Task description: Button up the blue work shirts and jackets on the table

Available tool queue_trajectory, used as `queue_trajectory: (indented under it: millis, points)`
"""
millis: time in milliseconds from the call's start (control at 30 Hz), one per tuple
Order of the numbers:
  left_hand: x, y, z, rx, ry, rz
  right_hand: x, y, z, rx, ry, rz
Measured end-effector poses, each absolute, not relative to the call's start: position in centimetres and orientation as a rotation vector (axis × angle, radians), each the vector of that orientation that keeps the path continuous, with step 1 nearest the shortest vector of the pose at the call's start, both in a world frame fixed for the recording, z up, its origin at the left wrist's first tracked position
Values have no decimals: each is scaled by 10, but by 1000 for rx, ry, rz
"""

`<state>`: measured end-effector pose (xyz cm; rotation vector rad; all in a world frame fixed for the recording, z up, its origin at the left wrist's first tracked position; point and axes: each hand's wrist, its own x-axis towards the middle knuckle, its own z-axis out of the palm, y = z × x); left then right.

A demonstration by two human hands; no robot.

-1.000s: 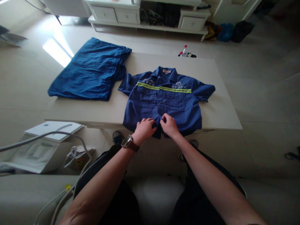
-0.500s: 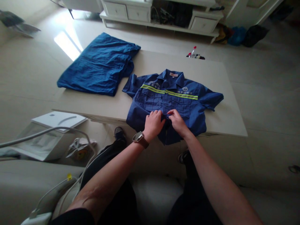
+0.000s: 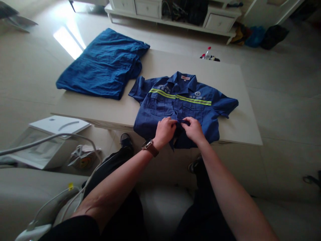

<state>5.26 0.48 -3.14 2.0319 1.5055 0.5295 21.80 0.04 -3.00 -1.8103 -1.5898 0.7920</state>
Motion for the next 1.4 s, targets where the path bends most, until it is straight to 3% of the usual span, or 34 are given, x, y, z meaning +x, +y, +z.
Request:
queue_trajectory:
  millis: [533, 833, 1067, 1233, 1400]
  points:
    - [47, 8, -28, 2107, 1428, 463, 201, -8, -33, -1834, -1650, 529]
    - [40, 2, -17, 2094, 1489, 324, 212, -1, -30, -2066, -1565, 362]
    - [26, 7, -16, 2104, 1648, 264, 238, 1, -10, -2152, -1696, 574]
    - [10, 5, -32, 2077, 1591, -125, 254, -14, -35, -2357, -1975, 699]
    - [5, 12, -46, 2117, 1552, -179, 256, -18, -54, -2446, -1985, 816]
